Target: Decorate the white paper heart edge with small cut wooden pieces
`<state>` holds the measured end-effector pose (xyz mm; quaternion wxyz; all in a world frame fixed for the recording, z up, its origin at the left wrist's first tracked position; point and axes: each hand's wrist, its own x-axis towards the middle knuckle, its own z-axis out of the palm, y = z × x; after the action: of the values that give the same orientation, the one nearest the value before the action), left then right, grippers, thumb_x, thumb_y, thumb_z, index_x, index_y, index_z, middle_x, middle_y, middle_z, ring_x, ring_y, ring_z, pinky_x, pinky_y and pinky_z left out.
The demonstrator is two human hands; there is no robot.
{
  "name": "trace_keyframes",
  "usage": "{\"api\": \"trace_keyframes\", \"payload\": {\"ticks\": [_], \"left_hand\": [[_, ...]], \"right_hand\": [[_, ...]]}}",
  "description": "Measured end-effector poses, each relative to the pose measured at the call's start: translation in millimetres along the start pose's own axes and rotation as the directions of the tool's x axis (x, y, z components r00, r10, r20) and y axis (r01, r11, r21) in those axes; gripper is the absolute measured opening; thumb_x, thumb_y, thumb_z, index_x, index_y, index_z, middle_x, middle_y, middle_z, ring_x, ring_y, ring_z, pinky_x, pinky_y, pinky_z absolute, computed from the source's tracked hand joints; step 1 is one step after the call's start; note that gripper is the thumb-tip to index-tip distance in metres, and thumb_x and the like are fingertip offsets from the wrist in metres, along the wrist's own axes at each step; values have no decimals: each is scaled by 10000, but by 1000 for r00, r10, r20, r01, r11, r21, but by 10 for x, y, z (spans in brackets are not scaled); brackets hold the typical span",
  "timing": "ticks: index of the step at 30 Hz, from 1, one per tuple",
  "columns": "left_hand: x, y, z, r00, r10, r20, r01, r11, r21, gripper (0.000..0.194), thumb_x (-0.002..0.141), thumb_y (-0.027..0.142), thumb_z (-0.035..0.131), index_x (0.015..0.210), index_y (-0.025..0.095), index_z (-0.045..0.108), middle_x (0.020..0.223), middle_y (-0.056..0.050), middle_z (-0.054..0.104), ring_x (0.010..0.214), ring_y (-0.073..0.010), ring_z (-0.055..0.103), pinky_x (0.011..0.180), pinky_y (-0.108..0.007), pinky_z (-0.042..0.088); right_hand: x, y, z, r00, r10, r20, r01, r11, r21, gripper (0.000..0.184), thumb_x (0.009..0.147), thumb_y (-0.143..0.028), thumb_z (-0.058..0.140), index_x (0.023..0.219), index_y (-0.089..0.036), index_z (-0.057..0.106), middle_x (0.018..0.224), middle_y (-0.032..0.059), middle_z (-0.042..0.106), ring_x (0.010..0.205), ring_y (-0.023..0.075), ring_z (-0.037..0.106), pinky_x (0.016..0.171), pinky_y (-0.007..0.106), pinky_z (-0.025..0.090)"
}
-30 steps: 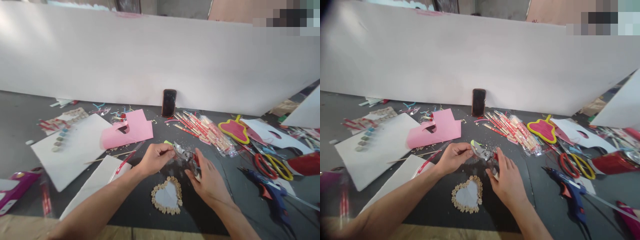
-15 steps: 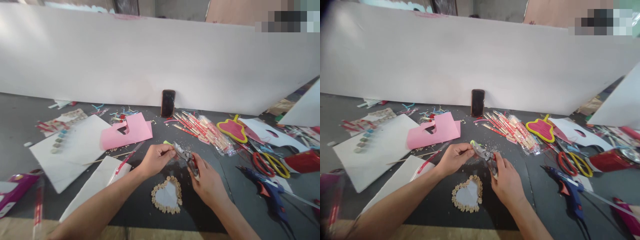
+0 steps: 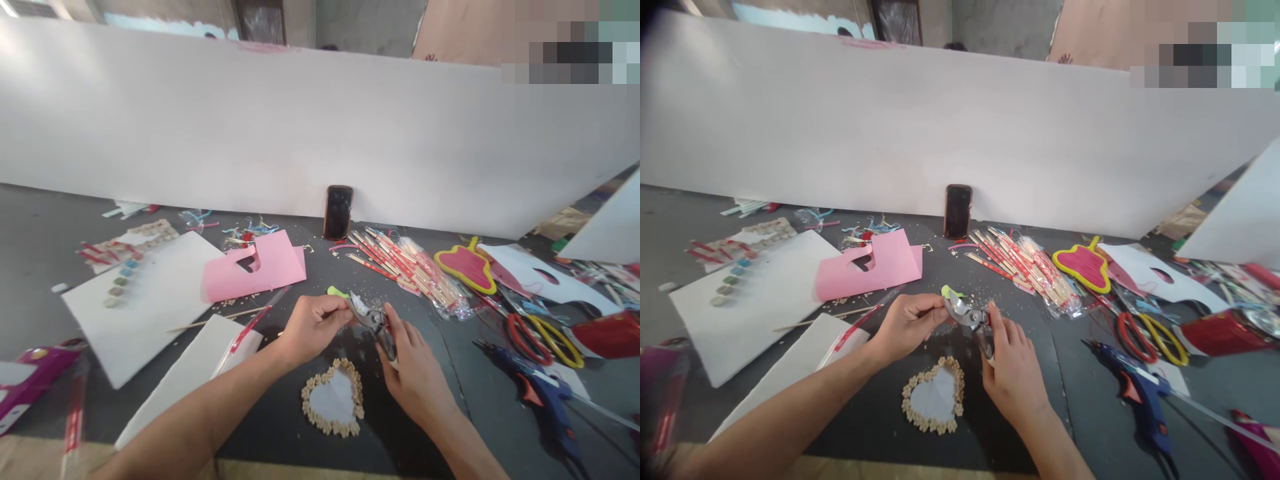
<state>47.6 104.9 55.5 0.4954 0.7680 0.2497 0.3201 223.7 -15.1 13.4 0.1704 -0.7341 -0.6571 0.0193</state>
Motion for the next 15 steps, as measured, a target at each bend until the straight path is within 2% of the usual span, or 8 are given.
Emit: {"api": "trace_keyframes", "payload": {"ticks": [6, 11, 15], "left_hand": [[18, -12, -14, 997, -39, 69, 43, 997, -63, 224, 850, 182, 502, 707, 135, 667, 669, -2, 655, 582, -79, 543, 553, -159, 390], [15, 0, -12, 997, -54, 52, 58, 995, -78, 229, 846, 179, 497, 693, 138, 662, 671, 0, 660, 610, -79, 540, 579, -163, 397], [27, 14, -6, 994, -108, 33, 110, 992, -67, 236, 835, 191, 496, 670, 136, 656, 642, 9, 641, 549, -62, 500, 531, -155, 378]], "right_hand": [[-3, 6, -8, 1000, -9, -1, 9, 1000, 20, 676, 811, -200, 460, 1425, -188, 176, 1036, 99, 561, 967, 241, 541, 823, 392, 479], [-30, -23, -36, 1000, -19, 13, 19, 998, 55, 600, 802, -195, 456, 1376, -178, 281, 1018, 93, 586, 928, 223, 578, 787, 342, 495], [-37, -26, -19, 1000, -10, 17, 9, 999, 48, 568, 796, -190, 450, 1348, -176, 317, 1032, 91, 598, 927, 217, 590, 785, 330, 490]]}}
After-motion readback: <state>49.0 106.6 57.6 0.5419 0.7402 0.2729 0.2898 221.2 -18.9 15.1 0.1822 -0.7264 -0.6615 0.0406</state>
